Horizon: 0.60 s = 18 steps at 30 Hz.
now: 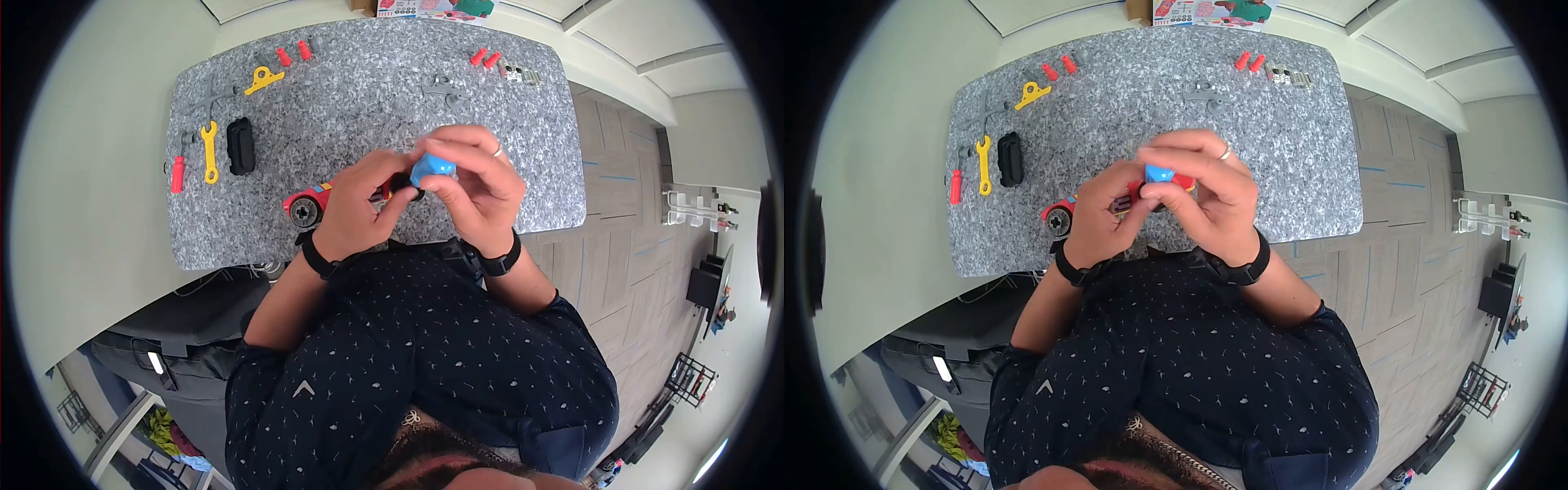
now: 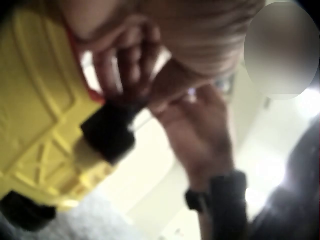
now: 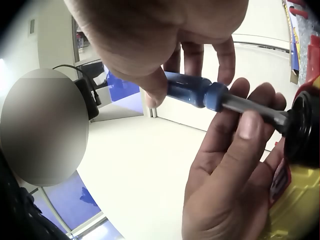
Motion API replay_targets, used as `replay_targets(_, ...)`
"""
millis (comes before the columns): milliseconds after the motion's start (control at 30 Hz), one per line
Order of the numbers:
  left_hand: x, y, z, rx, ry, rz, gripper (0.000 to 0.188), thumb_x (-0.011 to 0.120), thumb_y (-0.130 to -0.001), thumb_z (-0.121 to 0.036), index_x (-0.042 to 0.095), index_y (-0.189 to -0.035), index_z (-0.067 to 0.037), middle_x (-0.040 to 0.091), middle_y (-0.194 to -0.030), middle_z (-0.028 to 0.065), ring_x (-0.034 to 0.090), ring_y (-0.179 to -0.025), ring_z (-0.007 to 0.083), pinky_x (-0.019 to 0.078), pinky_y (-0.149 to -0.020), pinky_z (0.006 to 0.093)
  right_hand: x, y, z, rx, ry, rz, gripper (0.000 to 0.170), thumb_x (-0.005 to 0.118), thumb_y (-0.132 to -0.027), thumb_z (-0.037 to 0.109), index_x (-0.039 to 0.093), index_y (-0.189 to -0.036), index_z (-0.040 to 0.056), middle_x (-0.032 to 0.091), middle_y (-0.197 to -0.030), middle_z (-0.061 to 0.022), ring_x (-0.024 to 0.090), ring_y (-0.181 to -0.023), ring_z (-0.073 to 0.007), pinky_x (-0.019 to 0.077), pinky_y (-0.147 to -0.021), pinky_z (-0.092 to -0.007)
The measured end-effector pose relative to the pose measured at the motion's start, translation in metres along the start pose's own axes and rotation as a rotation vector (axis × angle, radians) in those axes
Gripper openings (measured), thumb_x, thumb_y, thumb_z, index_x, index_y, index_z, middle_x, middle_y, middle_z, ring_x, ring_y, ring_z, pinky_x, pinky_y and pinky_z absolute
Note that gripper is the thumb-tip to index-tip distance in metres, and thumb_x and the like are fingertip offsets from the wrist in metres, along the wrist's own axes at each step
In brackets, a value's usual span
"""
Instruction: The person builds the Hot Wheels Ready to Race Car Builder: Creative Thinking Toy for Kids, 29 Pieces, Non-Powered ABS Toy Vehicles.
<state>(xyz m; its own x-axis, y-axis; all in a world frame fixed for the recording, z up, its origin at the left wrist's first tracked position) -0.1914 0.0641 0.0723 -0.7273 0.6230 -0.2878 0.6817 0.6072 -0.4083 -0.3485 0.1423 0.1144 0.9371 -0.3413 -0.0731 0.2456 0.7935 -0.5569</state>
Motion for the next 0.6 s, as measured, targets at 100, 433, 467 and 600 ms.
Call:
replay_targets(100,0.0,0.0,0.0,0.028,-0.021,-0.016,0.046,0.081,-0.094,-0.003,0.071,-0.139,-0.004,0.075,-0.11,0.0122,0.074,-0.091,0.0272,0.0574,-0.079,0.0364,-0.001,-0.002,0.008,-0.119,0.096,0.005,0.035,0.09,-0.094,0.01,0.083,-0.127,0.0011,0.076,-0.127,-0.0153,0.074,-0.111,-0.0253,0.0601,-0.094,-0.0369)
replay_targets(433,0.003,0.008,0.013,0.001,-0.022,0.02,0.045,0.081,-0.096,-0.006,0.07,-0.139,-0.003,0.074,-0.127,0.0161,0.076,-0.099,0.0311,0.06,-0.084,0.0375,0.006,-0.003,0.007,-0.01,-0.019,0.046,0.036,0.088,-0.095,0.007,0.082,-0.13,0.0018,0.082,-0.127,-0.0166,0.08,-0.113,-0.0265,0.0634,-0.093,-0.0361)
replay_targets(467,0.003,0.008,0.014,-0.016,-0.026,0.014,0.041,0.081,-0.097,-0.007,0.071,-0.137,-0.002,0.076,-0.126,0.0154,0.077,-0.098,0.0293,0.0607,-0.084,0.0365,0.007,-0.004,0.006,-0.012,-0.033,0.037,0.035,0.088,-0.095,0.006,0.082,-0.13,0.0018,0.083,-0.126,-0.0163,0.08,-0.111,-0.0264,0.0638,-0.093,-0.0361)
replay_targets(600,0.004,0.008,0.014,-0.005,-0.049,0.009,0.048,0.086,-0.094,-0.01,0.07,-0.138,0.0,0.075,-0.127,0.0175,0.076,-0.107,0.0343,0.061,-0.089,0.0402,0.008,-0.003,0.004,-0.006,-0.06,0.022,0.034,0.088,-0.094,0.004,0.083,-0.128,0.0021,0.083,-0.124,-0.0168,0.081,-0.11,-0.027,0.0644,-0.093,-0.0365)
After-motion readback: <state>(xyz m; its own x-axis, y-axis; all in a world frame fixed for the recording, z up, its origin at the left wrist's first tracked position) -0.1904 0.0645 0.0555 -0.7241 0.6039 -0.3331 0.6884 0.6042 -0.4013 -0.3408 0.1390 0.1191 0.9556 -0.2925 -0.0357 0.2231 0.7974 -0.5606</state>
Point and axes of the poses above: each hand's wrist, its own y-axis away from the middle knuckle, its own x-axis out of the palm, z = x × y, the point moved 6 cm from there along -y, towards the middle knuckle
